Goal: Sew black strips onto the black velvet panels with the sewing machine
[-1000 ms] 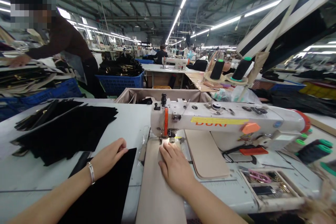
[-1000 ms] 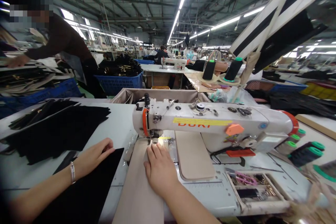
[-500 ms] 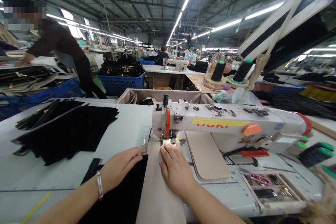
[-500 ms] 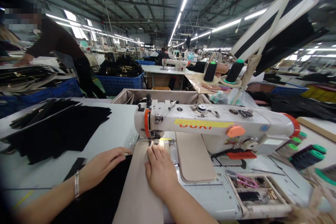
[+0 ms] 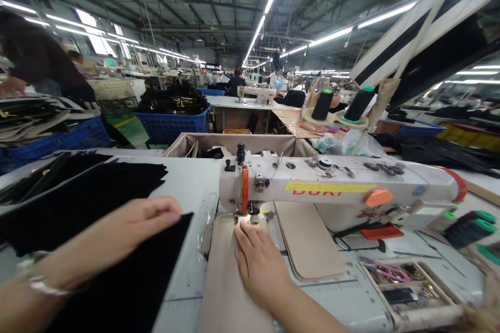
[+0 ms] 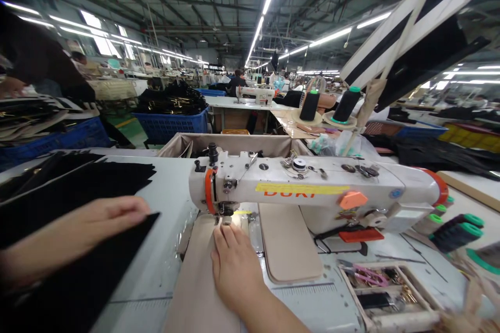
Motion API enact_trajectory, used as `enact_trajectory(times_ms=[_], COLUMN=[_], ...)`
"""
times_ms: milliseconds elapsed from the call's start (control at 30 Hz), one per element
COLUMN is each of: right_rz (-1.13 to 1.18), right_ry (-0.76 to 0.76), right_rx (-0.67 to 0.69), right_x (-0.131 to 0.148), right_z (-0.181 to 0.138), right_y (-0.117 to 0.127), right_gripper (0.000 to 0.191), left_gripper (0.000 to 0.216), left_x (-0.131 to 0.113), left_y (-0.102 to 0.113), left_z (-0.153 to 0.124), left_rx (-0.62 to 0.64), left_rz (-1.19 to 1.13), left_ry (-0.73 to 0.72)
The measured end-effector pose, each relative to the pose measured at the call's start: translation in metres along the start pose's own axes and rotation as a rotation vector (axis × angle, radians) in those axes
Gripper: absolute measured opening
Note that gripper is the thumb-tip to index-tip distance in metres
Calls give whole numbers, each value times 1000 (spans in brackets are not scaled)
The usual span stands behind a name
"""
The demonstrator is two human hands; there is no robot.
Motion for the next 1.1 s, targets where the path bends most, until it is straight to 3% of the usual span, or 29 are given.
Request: enact_trajectory(times_ms=[33,67,133,233,833,933,1100], right_rz=[2,4,6,9,3,25,76], right_ry=[2,2,-1,3,-51,-43,-33], right_rx=[5,10,24,39,73,51,42], right_x=[0,-1,-2,-5,-8,-8,-6], right_z=[0,0,0,0,0,1,2], right_y=[0,0,-2,-4,-9,-7,-3], right_gripper=[44,44,45,52,54,53,45], left_gripper=[31,29,22,11,15,15,32], left_x=[-11,-17,-25,-22,-12,-18,-24], left_y=[-33,-61,-104,-135,-131,-127,-139], left_z=[10,21,40,58,84,70,20], left_rx=[109,142,99,37,-18,-46,-61], left_rz=[5,14,53,80,179,214,349], left_ry=[-70,-101,-138,-128,-195,-234,-484])
Point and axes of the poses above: each hand's wrist, its own z-axis towards the middle knuckle, its own y-axis out of the back of the hand, x = y × z, the point moved 7 cm from there along z, towards the middle knuckle, and after that the axes turned 3 degrees about -x, right-handed, at the moved point
